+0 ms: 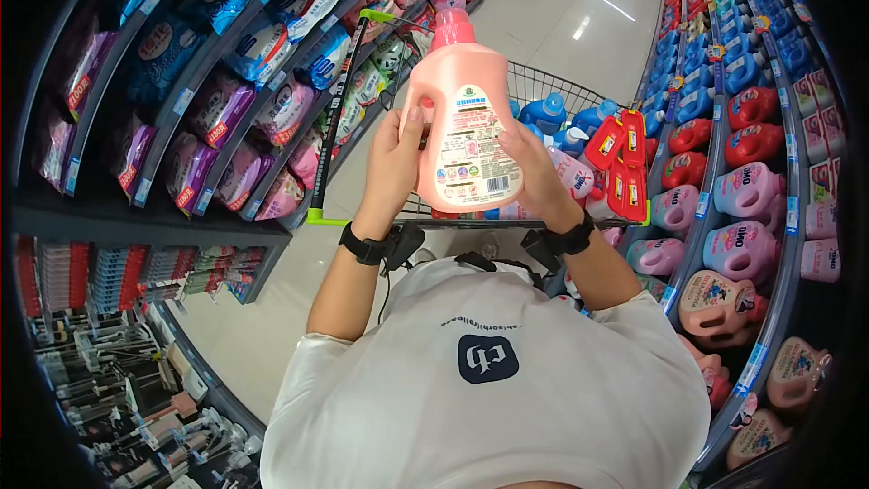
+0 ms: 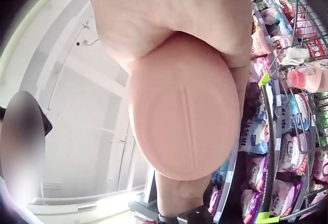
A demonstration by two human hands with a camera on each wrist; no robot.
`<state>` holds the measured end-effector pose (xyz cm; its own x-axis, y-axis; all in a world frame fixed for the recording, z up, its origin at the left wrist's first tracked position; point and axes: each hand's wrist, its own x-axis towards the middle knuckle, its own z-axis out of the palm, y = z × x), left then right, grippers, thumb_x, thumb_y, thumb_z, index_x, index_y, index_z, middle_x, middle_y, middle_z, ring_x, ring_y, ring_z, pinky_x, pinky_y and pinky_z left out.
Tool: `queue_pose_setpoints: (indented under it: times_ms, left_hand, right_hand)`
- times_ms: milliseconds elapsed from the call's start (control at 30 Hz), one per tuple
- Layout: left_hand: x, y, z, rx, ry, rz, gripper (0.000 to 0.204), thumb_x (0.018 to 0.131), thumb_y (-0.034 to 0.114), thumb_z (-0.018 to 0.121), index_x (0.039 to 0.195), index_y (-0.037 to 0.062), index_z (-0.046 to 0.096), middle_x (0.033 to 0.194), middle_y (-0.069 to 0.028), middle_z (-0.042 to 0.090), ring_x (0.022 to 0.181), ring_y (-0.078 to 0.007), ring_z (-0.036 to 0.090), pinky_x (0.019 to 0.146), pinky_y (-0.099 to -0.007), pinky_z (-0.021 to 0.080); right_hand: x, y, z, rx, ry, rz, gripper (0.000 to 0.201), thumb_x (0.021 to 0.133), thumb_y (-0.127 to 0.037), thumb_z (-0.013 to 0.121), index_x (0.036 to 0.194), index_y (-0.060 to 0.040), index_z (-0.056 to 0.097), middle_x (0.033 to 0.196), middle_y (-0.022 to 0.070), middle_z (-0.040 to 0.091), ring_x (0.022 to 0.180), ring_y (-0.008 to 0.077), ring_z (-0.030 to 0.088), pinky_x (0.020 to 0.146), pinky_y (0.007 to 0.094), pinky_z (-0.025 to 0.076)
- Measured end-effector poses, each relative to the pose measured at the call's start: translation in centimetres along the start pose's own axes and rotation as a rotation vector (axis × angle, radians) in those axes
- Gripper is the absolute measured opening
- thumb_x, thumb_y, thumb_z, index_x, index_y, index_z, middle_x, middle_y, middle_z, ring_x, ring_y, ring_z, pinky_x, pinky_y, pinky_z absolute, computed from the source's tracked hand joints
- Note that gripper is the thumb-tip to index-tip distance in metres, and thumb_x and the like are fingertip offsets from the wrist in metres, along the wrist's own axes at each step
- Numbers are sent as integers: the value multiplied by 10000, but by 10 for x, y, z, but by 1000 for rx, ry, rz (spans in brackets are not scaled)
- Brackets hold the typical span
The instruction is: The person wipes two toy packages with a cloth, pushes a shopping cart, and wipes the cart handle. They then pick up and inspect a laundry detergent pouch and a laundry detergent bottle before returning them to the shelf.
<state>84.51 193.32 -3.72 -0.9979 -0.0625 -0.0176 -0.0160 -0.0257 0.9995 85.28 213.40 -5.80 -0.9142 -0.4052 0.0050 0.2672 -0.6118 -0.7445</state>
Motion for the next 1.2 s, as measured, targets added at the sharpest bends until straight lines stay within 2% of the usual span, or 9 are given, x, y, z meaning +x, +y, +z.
queue_pose_setpoints:
  times_ms: [700,800,1100,1167,1200]
  left_hand:
    - [6,3,-1,-21,-16,18,374,1008,372,500,933,11,561,831,-38,608,717,-65,529,638,-218,437]
    - [9,0,-1,-25,-2,81,357,1012,356,492,941,12,552,828,-40,608,711,-68,534,631,-215,438]
    - [10,5,-1,-95,-26,44,327,1010,337,493,969,15,540,862,-60,630,740,-84,569,658,-234,461]
    - [8,17,-1,-226,-53,-109,305,985,281,531,1109,3,543,994,-96,640,846,-113,612,701,-233,482]
    - [6,21,1,-227,-58,-109,305,985,281,531,1109,3,543,994,-96,640,846,-113,612,701,-233,482]
  right_hand:
    - [3,-1,2,-24,8,-20,449,968,-209,537,1339,22,433,1231,93,576,1102,130,572,939,274,463]
    - [1,-4,6,-7,8,-1,450,973,-225,530,1338,20,434,1233,93,576,1101,132,575,940,276,463]
    - [-2,-14,13,40,-6,34,461,975,-253,528,1334,19,434,1230,104,580,1121,152,581,952,289,461]
    - [-4,-19,17,66,-9,48,462,974,-254,528,1333,20,435,1226,108,582,1129,162,580,961,295,460]
    - [-5,-23,22,90,2,68,466,975,-254,526,1340,19,426,1244,121,572,1139,182,582,973,301,457]
